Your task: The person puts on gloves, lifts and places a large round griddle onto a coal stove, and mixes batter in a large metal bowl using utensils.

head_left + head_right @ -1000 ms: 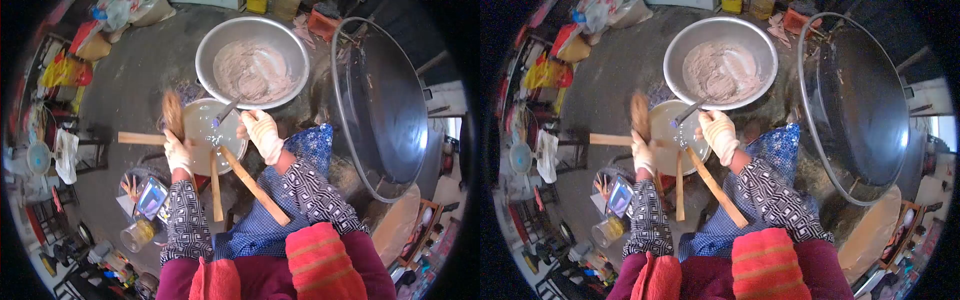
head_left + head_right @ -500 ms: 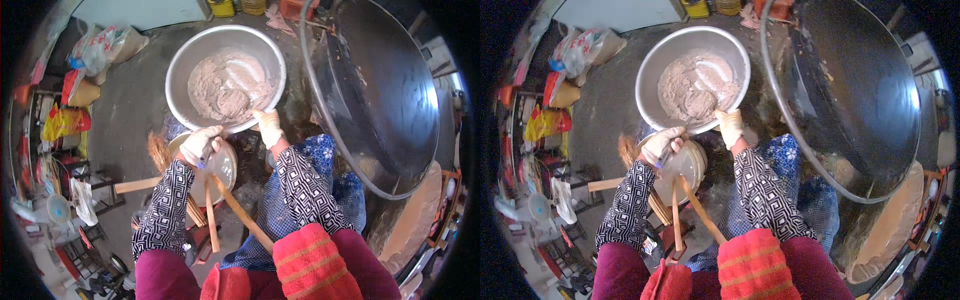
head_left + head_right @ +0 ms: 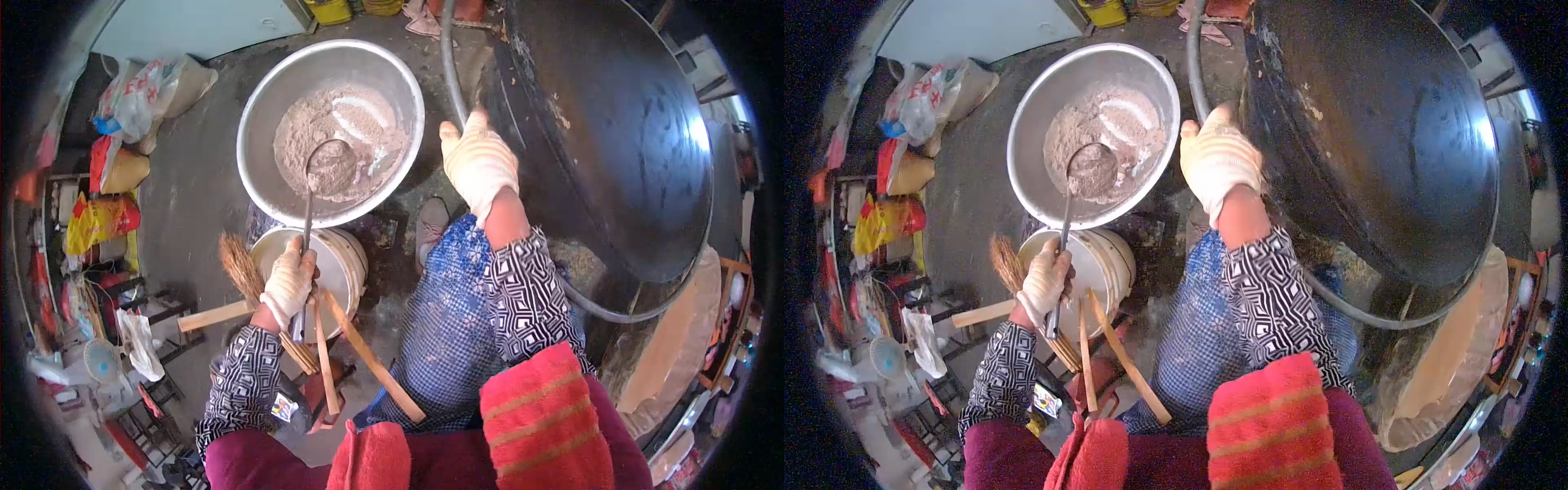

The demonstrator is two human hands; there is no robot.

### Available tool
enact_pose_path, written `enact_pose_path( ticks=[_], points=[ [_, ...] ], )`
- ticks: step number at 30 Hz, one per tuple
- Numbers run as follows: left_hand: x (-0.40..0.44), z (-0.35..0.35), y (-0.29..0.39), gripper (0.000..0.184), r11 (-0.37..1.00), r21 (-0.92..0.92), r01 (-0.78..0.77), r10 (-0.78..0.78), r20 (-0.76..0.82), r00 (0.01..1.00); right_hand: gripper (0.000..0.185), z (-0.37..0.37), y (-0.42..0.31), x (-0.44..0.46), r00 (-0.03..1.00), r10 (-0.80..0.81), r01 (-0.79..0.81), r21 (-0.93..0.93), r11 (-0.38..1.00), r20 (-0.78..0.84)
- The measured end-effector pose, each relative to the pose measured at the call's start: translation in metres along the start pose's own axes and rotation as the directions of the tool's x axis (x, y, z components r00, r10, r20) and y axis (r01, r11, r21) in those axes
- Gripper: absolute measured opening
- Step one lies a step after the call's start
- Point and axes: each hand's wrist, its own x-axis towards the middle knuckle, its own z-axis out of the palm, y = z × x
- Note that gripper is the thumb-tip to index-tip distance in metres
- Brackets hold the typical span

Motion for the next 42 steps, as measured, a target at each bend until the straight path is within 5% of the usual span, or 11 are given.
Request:
enact_pose_path(
  ticks=[7, 9, 15, 17, 19, 21, 26, 30, 33, 37, 42],
  points=[
    [0.007, 0.014, -0.031, 0.044, 0.666, 0.704, -0.247, 0.367, -0.021, 0.93, 0.047, 0.018, 0.067, -0.021, 0.952, -0.305, 0.305, 0.002, 0.952, 0.022],
    [0.005, 0.016, -0.035, 0.058, 0.582, 0.79, -0.195, 0.297, 0.017, 0.955, 0.038, -0.004, 0.088, -0.066, 0.983, -0.164, 0.161, 0.046, 0.986, 0.084],
    [-0.005, 0.026, -0.06, 0.071, 0.53, 0.84, -0.114, 0.297, -0.057, 0.953, 0.031, -0.04, 0.295, -0.142, 0.836, -0.516, 0.454, -0.292, 0.842, -0.187],
    [-0.002, 0.03, -0.063, 0.073, 0.6, 0.788, -0.135, 0.293, -0.059, 0.954, 0.027, -0.065, 0.319, -0.151, 0.926, -0.215, 0.149, -0.223, 0.963, -0.31],
    [0.003, 0.033, -0.07, 0.073, 0.651, 0.743, -0.155, 0.324, -0.088, 0.942, 0.024, -0.076, 0.28, -0.153, 0.75, -0.32, 0.254, -0.195, 0.947, -0.578],
    [0.008, 0.033, -0.08, 0.073, 0.665, 0.722, -0.191, 0.394, -0.122, 0.911, 0.022, -0.06, 0.195, -0.167, 0.782, -0.144, 0.437, 0.369, 0.82, -0.606],
    [0.017, 0.028, -0.086, 0.069, 0.693, 0.684, -0.226, 0.447, -0.162, 0.879, 0.031, 0.046, 0.041, -0.105, 0.998, -0.006, -0.066, 0.985, 0.157, 0.068],
    [0.012, 0.018, -0.086, 0.07, 0.694, 0.63, -0.348, 0.555, -0.161, 0.816, 0.037, 0.135, 0.003, -0.024, 0.88, 0.075, -0.474, 0.876, 0.083, 0.469],
    [0.016, 0.006, -0.065, 0.053, 0.757, 0.501, -0.419, 0.582, -0.225, 0.782, 0.044, 0.218, 0.015, 0.036, 1.0, -0.019, 0.021, 0.827, 0.562, -0.013],
    [0.085, -0.043, -0.053, 0.05, 0.831, 0.522, -0.194, 0.356, -0.231, 0.906, 0.047, 0.222, 0.013, 0.045, 0.972, 0.081, -0.234, 0.884, 0.405, 0.22],
    [0.158, -0.103, 0.052, 0.062, 0.084, 0.995, 0.045, 0.363, -0.072, 0.929, 0.048, 0.191, 0.003, 0.027, 0.942, 0.075, -0.327, 0.841, 0.432, 0.328]
  ],
)
